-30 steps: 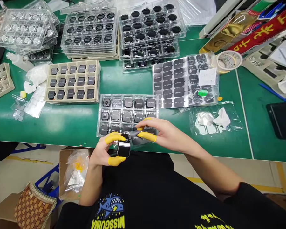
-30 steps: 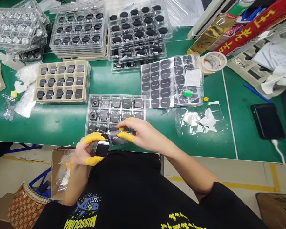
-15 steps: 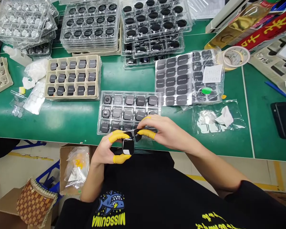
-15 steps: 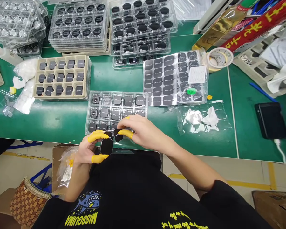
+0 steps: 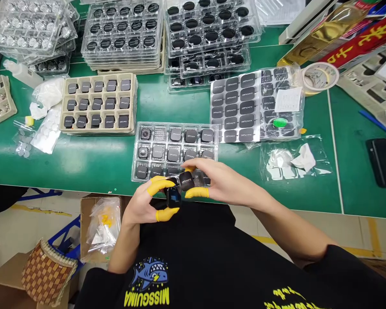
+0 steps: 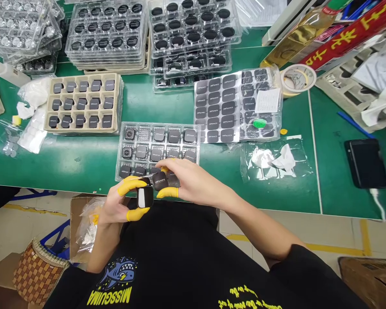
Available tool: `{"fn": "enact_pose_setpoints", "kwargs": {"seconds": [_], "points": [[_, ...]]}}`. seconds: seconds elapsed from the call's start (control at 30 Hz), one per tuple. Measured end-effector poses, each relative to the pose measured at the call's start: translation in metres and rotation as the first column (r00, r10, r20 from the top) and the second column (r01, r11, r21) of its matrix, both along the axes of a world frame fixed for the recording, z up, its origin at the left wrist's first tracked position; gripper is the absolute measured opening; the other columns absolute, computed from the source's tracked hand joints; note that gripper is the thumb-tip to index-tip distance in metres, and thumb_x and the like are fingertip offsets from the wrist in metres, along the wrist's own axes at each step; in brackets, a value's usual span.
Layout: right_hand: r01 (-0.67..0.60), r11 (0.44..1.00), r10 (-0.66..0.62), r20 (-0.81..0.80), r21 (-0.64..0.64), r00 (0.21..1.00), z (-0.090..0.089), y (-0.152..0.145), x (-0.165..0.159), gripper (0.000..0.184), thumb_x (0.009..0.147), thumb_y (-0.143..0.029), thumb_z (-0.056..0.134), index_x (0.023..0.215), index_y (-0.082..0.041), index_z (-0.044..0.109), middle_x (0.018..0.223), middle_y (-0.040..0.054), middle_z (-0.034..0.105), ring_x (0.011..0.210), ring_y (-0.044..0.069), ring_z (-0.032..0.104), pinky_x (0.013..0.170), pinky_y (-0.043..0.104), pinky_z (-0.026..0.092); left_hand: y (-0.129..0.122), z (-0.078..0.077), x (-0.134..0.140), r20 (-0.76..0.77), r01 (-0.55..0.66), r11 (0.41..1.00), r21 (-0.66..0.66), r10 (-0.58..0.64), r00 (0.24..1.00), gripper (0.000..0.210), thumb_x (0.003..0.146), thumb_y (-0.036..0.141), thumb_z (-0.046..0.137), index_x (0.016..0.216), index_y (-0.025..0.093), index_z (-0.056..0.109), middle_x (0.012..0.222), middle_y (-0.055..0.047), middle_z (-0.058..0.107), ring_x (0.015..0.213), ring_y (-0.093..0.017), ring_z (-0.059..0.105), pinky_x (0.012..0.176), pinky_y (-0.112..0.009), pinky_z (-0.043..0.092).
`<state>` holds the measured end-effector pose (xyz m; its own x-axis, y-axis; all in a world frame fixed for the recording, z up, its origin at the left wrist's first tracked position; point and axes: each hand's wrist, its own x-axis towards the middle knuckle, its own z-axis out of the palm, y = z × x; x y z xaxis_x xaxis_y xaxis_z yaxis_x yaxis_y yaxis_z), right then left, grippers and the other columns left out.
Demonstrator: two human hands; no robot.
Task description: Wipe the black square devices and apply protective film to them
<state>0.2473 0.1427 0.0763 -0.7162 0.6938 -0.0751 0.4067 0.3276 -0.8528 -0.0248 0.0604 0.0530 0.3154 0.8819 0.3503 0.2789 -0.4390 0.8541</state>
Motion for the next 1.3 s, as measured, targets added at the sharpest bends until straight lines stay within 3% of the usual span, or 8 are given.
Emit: {"fn": "enact_pose_setpoints", "kwargs": {"seconds": [0.1, 0.2, 0.37, 0.6, 0.83, 1.03, 1.3], "points": [[0.005, 0.997, -0.002, 0.046, -0.071, 0.999, -0.003, -0.003, 0.0, 0.033, 0.103, -0.035, 0.071, 0.133, -0.025, 0.065, 0.122, 0.0108, 0.082, 0.101, 0.029, 0.08, 0.084, 0.041, 0.063, -0.001, -0.001, -0.001, 0.031, 0.01, 1.0, -0.005, -0.01, 0.999, 0.057, 0.083, 0.026, 0.091, 0.137, 0.023, 0.072, 0.117, -0.009, 0.083, 0.098, -0.021, 0.08, 0.079, -0.031, 0.068], [0.007, 0.994, -0.003, 0.036, -0.109, 0.999, -0.004, -0.004, 0.0, 0.028, 0.104, -0.029, 0.064, 0.131, -0.025, 0.065, 0.122, 0.01, 0.082, 0.1, 0.027, 0.079, 0.082, 0.039, 0.063, 0.001, -0.003, -0.002, 0.07, 0.018, 1.0, 0.003, -0.018, 0.997, 0.055, 0.083, 0.032, 0.093, 0.134, 0.023, 0.074, 0.115, -0.009, 0.084, 0.096, -0.022, 0.08, 0.076, -0.031, 0.067], [0.015, 0.993, -0.019, -0.03, -0.114, 0.999, 0.0, -0.002, -0.001, 0.023, 0.107, -0.034, 0.06, 0.127, -0.026, 0.068, 0.116, 0.0078, 0.083, 0.099, 0.026, 0.08, 0.083, 0.039, 0.063, 0.003, -0.003, -0.003, 0.092, 0.01, 1.0, 0.006, -0.011, 0.996, 0.054, 0.083, 0.036, 0.093, 0.133, 0.023, 0.075, 0.109, -0.008, 0.084, 0.087, -0.019, 0.078, 0.072, -0.03, 0.066], [0.045, 0.988, -0.058, -0.088, -0.148, 0.994, 0.004, -0.001, -0.004, 0.028, 0.105, -0.045, 0.069, 0.125, -0.026, 0.07, 0.117, 0.0089, 0.083, 0.098, 0.026, 0.08, 0.086, 0.041, 0.064, 0.004, 0.0, -0.004, 0.084, 0.023, 0.999, 0.023, -0.025, 0.996, 0.056, 0.083, 0.035, 0.093, 0.135, 0.024, 0.075, 0.109, -0.009, 0.085, 0.088, -0.021, 0.08, 0.072, -0.031, 0.066], [-0.028, 0.991, 0.018, -0.082, -0.13, 0.996, 0.009, 0.005, -0.005, 0.01, 0.107, -0.035, 0.062, 0.11, -0.026, 0.066, 0.106, 0.0043, 0.081, 0.094, 0.023, 0.077, 0.084, 0.037, 0.058, 0.006, 0.001, -0.003, 0.064, 0.091, 0.995, 0.033, -0.093, 0.994, 0.057, 0.085, 0.034, 0.092, 0.136, 0.023, 0.073, 0.109, -0.009, 0.083, 0.087, -0.02, 0.078, 0.074, -0.03, 0.068], [-0.053, 0.993, 0.047, -0.059, -0.11, 0.997, 0.01, 0.006, -0.004, 0.006, 0.106, -0.029, 0.057, 0.104, -0.026, 0.062, 0.098, 0.0024, 0.078, 0.086, 0.021, 0.073, 0.077, 0.034, 0.052, 0.007, 0.002, -0.002, 0.046, 0.106, 0.994, 0.029, -0.108, 0.993, 0.058, 0.084, 0.034, 0.093, 0.138, 0.025, 0.072, 0.104, -0.007, 0.082, 0.082, -0.019, 0.077, 0.074, -0.031, 0.067], [-0.047, 0.977, 0.037, -0.054, -0.208, 0.998, 0.009, 0.009, -0.002, 0.006, 0.106, -0.027, 0.062, 0.1, -0.025, 0.065, 0.101, 0.0027, 0.081, 0.09, 0.021, 0.074, 0.081, 0.034, 0.054, 0.007, 0.003, -0.002, 0.001, 0.136, 0.991, 0.021, -0.136, 0.991, 0.058, 0.084, 0.031, 0.091, 0.138, 0.025, 0.071, 0.107, -0.007, 0.082, 0.088, -0.02, 0.078, 0.079, -0.032, 0.068]]}}
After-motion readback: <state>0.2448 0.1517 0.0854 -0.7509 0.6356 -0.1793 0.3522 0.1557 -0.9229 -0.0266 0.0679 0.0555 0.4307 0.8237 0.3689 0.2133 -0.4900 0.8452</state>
